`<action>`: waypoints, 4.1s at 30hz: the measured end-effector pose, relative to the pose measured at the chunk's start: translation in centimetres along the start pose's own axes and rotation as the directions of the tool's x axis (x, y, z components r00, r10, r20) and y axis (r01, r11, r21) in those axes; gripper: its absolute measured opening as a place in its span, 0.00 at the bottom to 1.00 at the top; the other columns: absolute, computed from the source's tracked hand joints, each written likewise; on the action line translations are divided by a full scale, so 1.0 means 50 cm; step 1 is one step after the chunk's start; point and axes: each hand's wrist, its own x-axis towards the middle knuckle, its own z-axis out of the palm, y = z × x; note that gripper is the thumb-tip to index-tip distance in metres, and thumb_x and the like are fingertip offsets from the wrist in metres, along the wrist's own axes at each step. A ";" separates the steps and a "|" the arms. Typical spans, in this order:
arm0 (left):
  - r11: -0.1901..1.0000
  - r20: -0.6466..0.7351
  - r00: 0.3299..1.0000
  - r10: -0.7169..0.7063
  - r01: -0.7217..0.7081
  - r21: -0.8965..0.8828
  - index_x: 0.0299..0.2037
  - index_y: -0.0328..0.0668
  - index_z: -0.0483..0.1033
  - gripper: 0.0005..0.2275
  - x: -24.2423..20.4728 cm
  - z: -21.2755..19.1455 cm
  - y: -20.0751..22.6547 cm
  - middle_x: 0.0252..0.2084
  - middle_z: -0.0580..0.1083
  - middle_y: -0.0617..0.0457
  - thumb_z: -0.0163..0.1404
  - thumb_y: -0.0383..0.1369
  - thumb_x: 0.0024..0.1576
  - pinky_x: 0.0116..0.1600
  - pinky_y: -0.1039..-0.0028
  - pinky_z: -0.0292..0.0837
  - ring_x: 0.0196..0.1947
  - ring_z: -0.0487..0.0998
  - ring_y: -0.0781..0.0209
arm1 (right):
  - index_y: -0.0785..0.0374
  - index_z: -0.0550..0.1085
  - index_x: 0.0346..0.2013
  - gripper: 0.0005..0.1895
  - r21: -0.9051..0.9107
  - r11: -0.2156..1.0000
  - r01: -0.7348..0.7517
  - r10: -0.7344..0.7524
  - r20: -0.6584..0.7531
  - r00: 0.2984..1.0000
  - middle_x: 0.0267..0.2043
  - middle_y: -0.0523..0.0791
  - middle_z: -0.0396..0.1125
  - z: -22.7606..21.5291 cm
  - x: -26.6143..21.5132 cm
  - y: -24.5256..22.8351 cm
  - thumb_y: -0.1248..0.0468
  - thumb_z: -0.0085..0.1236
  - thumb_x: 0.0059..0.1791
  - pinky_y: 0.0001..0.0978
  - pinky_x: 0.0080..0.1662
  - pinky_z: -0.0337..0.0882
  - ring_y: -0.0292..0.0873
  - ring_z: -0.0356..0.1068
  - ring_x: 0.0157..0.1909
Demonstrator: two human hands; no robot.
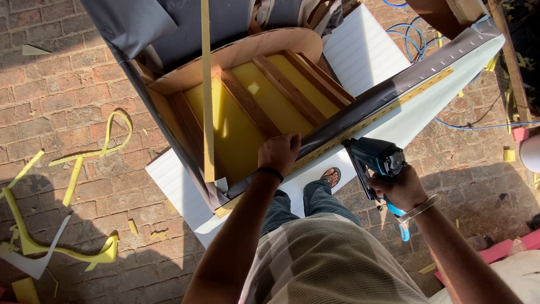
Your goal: The person handles a white plastic chair part, places it on a wooden frame, and uses a pneumatic nail gun to attach a gray fabric cover to the frame. The person secures the fabric along the edges of the frame.
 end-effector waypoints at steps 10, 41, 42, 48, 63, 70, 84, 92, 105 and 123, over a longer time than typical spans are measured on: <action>0.990 0.214 0.966 0.142 -0.134 -0.051 0.52 0.44 0.76 0.26 0.019 -0.025 0.081 0.45 0.81 0.46 0.60 0.51 0.49 0.52 0.58 0.75 0.46 0.82 0.47 | 0.66 0.79 0.32 0.12 -0.056 0.997 -0.055 0.048 -0.127 0.991 0.20 0.48 0.76 0.001 -0.030 0.080 0.62 0.66 0.39 0.33 0.27 0.76 0.39 0.77 0.23; 0.999 0.071 0.996 0.045 -0.043 -0.025 0.40 0.48 0.82 0.17 0.108 0.064 0.151 0.32 0.82 0.48 0.43 0.48 0.65 0.46 0.58 0.78 0.35 0.83 0.49 | 0.63 0.81 0.34 0.15 -0.469 0.882 0.029 0.011 0.081 0.997 0.25 0.49 0.76 -0.095 0.105 -0.023 0.55 0.66 0.42 0.39 0.40 0.79 0.46 0.79 0.30; 0.998 0.052 0.997 0.054 -0.053 -0.014 0.39 0.48 0.82 0.17 0.109 0.067 0.153 0.32 0.81 0.47 0.43 0.47 0.65 0.46 0.57 0.78 0.35 0.83 0.48 | 0.62 0.82 0.36 0.14 -0.490 0.870 0.061 -0.020 0.089 0.996 0.26 0.49 0.76 -0.098 0.108 -0.030 0.56 0.65 0.42 0.39 0.40 0.79 0.46 0.79 0.31; 0.998 -0.003 0.999 0.048 -0.048 -0.031 0.42 0.49 0.82 0.16 0.109 0.066 0.139 0.36 0.81 0.45 0.43 0.45 0.64 0.47 0.54 0.77 0.38 0.82 0.44 | 0.65 0.81 0.33 0.15 -0.472 0.879 -0.069 0.136 0.110 0.985 0.24 0.49 0.76 -0.103 0.108 -0.055 0.55 0.65 0.44 0.38 0.38 0.80 0.44 0.79 0.28; 0.732 -0.719 0.654 -0.235 0.606 0.311 0.62 0.35 0.69 0.34 0.083 -0.090 -0.173 0.63 0.67 0.37 0.59 0.45 0.47 0.61 0.49 0.62 0.63 0.65 0.40 | 0.67 0.80 0.28 0.12 -0.036 0.983 -0.180 0.177 -0.059 0.982 0.19 0.46 0.74 -0.127 0.084 -0.013 0.59 0.67 0.44 0.33 0.29 0.75 0.40 0.74 0.21; 0.915 -0.613 0.714 -0.339 0.401 -0.039 0.46 0.45 0.78 0.12 0.094 -0.113 -0.129 0.39 0.80 0.42 0.54 0.42 0.61 0.42 0.51 0.76 0.39 0.81 0.39 | 0.65 0.80 0.24 0.14 -0.103 0.979 -0.173 0.167 -0.066 0.984 0.18 0.45 0.74 -0.120 0.082 -0.036 0.56 0.67 0.45 0.32 0.31 0.74 0.39 0.74 0.21; 0.795 -0.274 0.827 0.491 -0.554 -0.247 0.49 0.39 0.76 0.16 0.243 0.147 0.494 0.39 0.81 0.44 0.60 0.40 0.58 0.37 0.64 0.79 0.36 0.84 0.48 | 0.70 0.79 0.33 0.07 0.486 0.868 0.096 0.060 -0.296 0.953 0.23 0.48 0.72 -0.323 0.107 -0.006 0.68 0.67 0.43 0.31 0.26 0.68 0.38 0.69 0.21; 0.749 -0.139 0.814 0.565 -0.576 -0.329 0.59 0.40 0.61 0.23 0.280 0.220 0.614 0.43 0.79 0.37 0.56 0.32 0.56 0.43 0.56 0.78 0.40 0.83 0.39 | 0.69 0.75 0.43 0.11 0.635 0.654 0.411 0.016 -0.556 0.831 0.33 0.48 0.76 -0.437 0.217 -0.037 0.68 0.65 0.48 0.26 0.26 0.67 0.36 0.68 0.22; 0.637 -0.111 0.766 0.633 -0.597 -0.487 0.60 0.41 0.51 0.23 0.446 0.277 0.704 0.49 0.75 0.27 0.46 0.22 0.56 0.48 0.49 0.75 0.44 0.79 0.27 | 0.69 0.78 0.37 0.06 0.621 0.713 0.327 0.079 -0.534 0.842 0.26 0.48 0.72 -0.553 0.399 -0.092 0.72 0.65 0.47 0.28 0.23 0.65 0.37 0.68 0.20; 0.977 0.244 0.954 0.173 -0.135 -0.164 0.60 0.54 0.66 0.19 0.520 0.376 0.844 0.51 0.81 0.53 0.54 0.35 0.58 0.57 0.59 0.71 0.54 0.81 0.54 | 0.66 0.77 0.37 0.12 -0.171 0.953 0.249 -0.271 -0.116 0.956 0.26 0.50 0.74 -0.891 0.555 -0.032 0.60 0.67 0.47 0.35 0.30 0.73 0.42 0.74 0.26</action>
